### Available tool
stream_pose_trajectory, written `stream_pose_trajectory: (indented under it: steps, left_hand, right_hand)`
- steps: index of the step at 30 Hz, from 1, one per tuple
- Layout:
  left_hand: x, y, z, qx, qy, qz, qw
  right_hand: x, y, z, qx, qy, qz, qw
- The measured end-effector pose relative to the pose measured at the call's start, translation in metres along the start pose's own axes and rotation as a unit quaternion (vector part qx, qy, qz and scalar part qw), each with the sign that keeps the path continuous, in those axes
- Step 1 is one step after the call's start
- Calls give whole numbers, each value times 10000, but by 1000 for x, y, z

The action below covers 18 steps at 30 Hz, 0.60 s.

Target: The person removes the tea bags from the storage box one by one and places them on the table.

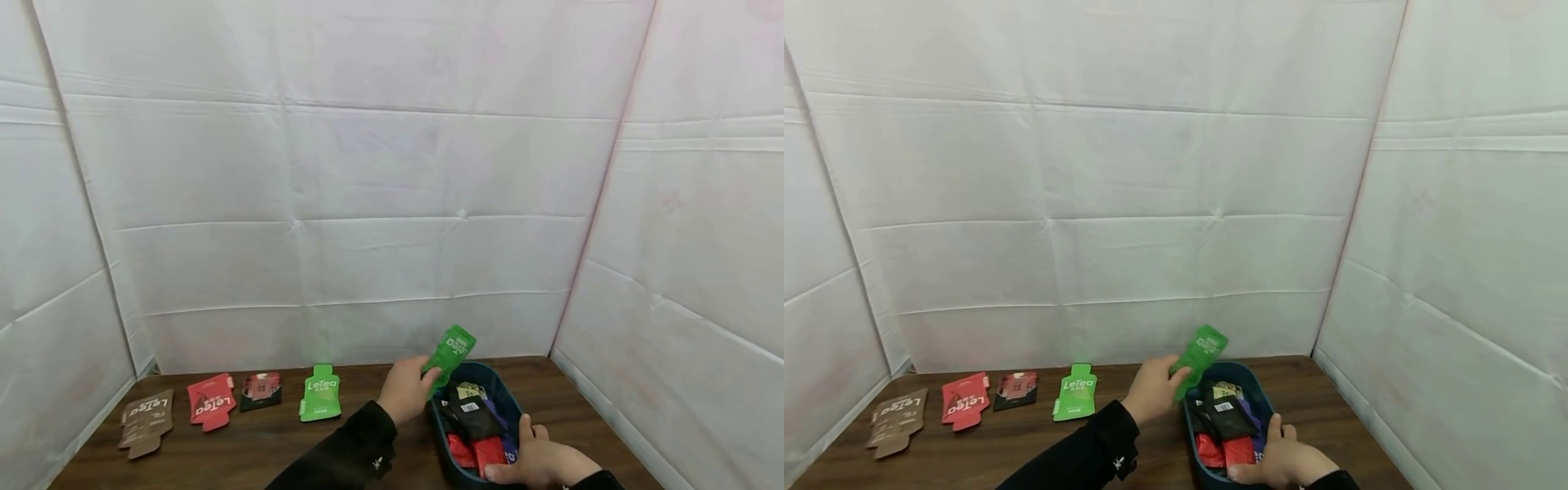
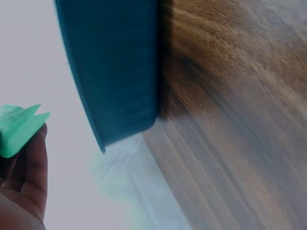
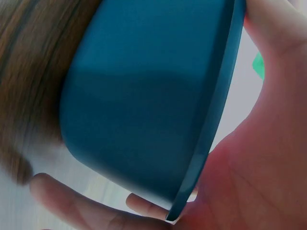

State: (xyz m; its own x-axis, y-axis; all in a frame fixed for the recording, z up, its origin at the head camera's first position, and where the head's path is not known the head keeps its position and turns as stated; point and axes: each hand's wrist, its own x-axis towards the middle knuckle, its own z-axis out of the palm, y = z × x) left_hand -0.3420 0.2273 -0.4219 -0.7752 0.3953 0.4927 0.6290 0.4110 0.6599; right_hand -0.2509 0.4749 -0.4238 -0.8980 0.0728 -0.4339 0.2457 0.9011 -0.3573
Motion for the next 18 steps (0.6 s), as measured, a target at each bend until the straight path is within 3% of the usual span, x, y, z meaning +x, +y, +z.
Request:
stream_pose_trajectory:
  steps: [3, 8, 13, 18]
  left_hand:
    - [-2, -4, -10, -500, 187, -392, 9978]
    - [-4, -19, -23, -784, 534, -961, 9908]
    - [-11, -38, -28, -650, 816, -1600, 9816]
    - [-19, -57, -30, -185, 864, -2246, 9704]
  right_hand:
    - [3, 3, -2, 53, -25, 122, 9999]
    - [5, 7, -6, 9, 6, 211, 9998]
    - [4, 11, -9, -116, 6, 279, 9995]
    - [5, 10, -10, -172, 33, 385, 9991]
